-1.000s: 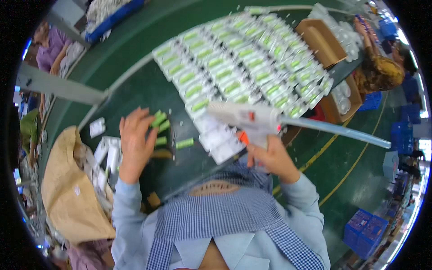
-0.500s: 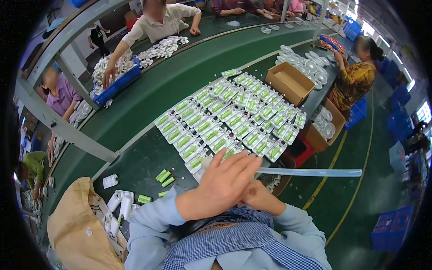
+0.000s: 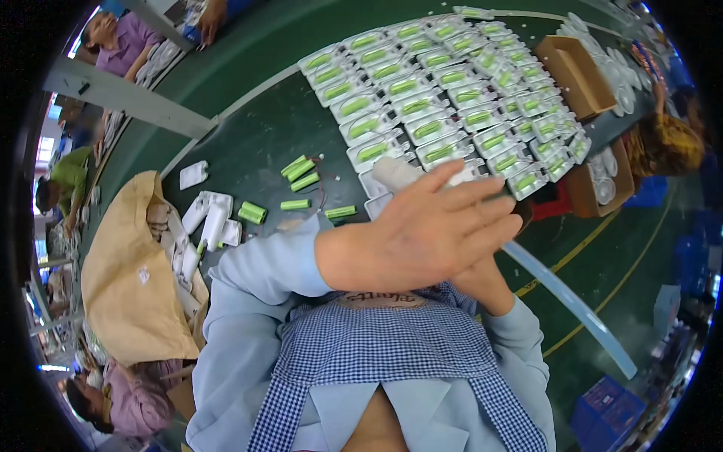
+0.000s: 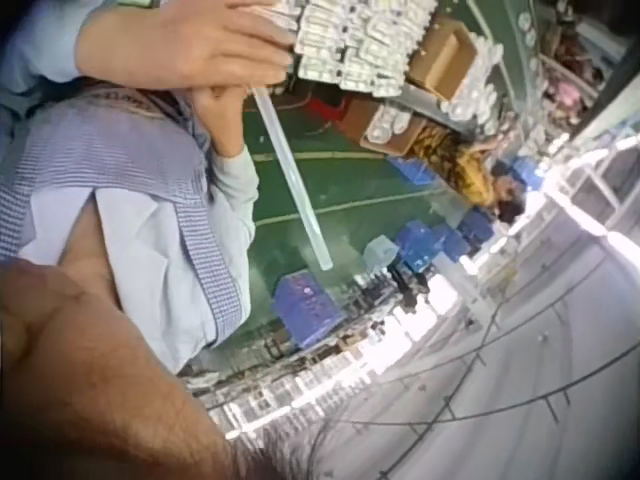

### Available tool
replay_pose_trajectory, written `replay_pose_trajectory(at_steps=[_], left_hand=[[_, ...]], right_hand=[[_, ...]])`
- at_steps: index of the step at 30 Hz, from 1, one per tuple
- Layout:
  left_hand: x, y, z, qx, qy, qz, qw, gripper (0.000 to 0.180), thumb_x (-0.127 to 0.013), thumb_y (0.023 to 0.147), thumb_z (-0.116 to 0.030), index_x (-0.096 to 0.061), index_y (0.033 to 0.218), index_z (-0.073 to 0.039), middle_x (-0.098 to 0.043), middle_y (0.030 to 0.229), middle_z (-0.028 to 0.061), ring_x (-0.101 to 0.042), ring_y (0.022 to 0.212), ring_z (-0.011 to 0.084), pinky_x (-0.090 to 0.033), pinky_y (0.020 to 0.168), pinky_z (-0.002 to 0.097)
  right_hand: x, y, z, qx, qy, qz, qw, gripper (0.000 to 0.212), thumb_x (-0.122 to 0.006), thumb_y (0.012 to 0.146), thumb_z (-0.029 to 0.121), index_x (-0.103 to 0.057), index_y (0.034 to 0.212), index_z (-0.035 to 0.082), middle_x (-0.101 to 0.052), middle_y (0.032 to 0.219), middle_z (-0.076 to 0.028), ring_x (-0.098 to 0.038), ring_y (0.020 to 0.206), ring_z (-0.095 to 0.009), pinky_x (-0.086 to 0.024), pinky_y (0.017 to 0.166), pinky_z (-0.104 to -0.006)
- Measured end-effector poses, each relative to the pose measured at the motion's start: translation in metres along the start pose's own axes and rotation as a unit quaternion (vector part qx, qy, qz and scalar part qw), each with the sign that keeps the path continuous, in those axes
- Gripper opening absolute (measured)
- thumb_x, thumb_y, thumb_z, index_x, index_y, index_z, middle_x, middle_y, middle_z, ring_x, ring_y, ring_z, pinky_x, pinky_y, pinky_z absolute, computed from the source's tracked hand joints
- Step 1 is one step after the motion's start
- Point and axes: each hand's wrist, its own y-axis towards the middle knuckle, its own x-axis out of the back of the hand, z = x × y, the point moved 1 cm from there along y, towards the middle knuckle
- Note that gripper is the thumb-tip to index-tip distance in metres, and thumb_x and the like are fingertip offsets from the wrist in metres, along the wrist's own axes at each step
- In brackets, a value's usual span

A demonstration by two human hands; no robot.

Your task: Assembling electronic components by placing batteries and wires into plastic casings and securing them with a glue gun.

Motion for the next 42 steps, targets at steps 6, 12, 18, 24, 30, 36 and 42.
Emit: replay_pose_trajectory(at_steps=[6,12,18,24,30,36,42], left_hand=[[0.075,-0.092,0.061,0.247,0.084,0.056,0.964,0.031,-0.073,0.073,-0.002,-0.067,0.103,-0.006,-0.066,0.099,0.0115,-0.063,0.095,0.0328,-0.050,0.084,0.0413],[0.108,-0.153,0.098,0.383,0.170,0.175,0.891,0.025,-0.059,0.079,0.000,-0.068,0.102,-0.004,-0.063,0.096,0.0133,-0.062,0.093,0.0337,-0.051,0.081,0.0406],[0.104,-0.154,0.116,0.378,0.190,0.222,0.878,0.024,-0.060,0.082,-0.004,-0.072,0.102,-0.011,-0.064,0.097,0.0087,-0.064,0.090,0.0303,-0.052,0.075,0.0399],[0.101,-0.152,0.126,0.375,0.190,0.213,0.882,0.014,-0.065,0.085,-0.011,-0.072,0.096,-0.007,-0.064,0.092,0.0096,-0.065,0.085,0.0313,-0.052,0.072,0.0398],[0.102,-0.154,0.130,0.390,0.189,0.181,0.883,0.013,-0.066,0.084,-0.010,-0.072,0.093,-0.003,-0.067,0.089,0.0128,-0.066,0.082,0.0329,-0.052,0.072,0.0394],[0.107,-0.152,0.136,0.406,0.175,0.183,0.878,0.012,-0.066,0.084,-0.008,-0.071,0.092,-0.001,-0.068,0.087,0.0145,-0.066,0.079,0.0329,-0.052,0.070,0.0380],[0.081,-0.108,0.108,0.311,0.050,0.067,0.947,0.007,-0.070,0.078,-0.006,-0.070,0.084,-0.002,-0.067,0.096,0.0097,-0.063,0.092,0.0302,-0.051,0.077,0.0382]], right_hand=[[0.007,0.004,0.016,-0.308,0.336,0.066,0.888,0.035,-0.056,0.091,0.011,-0.049,0.121,-0.005,-0.062,0.075,-0.010,-0.063,0.063,-0.018,-0.051,0.060,-0.0299],[0.013,-0.001,0.007,-0.312,0.317,0.090,0.891,0.037,-0.058,0.090,0.014,-0.049,0.120,-0.006,-0.062,0.078,-0.008,-0.060,0.060,-0.015,-0.047,0.056,-0.0280],[0.019,0.000,0.011,-0.312,0.318,0.091,0.891,0.041,-0.059,0.092,0.026,-0.052,0.117,-0.005,-0.063,0.073,-0.009,-0.058,0.057,-0.014,-0.043,0.054,-0.0271],[0.023,0.001,0.021,-0.342,0.313,0.101,0.880,0.035,-0.061,0.091,0.017,-0.053,0.117,-0.003,-0.061,0.073,-0.005,-0.058,0.058,-0.011,-0.044,0.052,-0.0246],[0.026,-0.001,0.018,-0.350,0.300,0.153,0.874,0.034,-0.060,0.092,0.017,-0.054,0.120,-0.001,-0.059,0.073,-0.003,-0.056,0.056,-0.008,-0.042,0.050,-0.0225],[0.028,-0.002,0.019,-0.352,0.299,0.147,0.875,0.034,-0.061,0.093,0.018,-0.054,0.119,-0.002,-0.056,0.071,-0.001,-0.054,0.055,-0.007,-0.042,0.050,-0.0231],[0.028,-0.005,0.016,-0.355,0.317,0.146,0.867,0.035,-0.062,0.092,0.019,-0.053,0.119,-0.002,-0.056,0.069,-0.001,-0.053,0.054,-0.007,-0.042,0.050,-0.0225]])
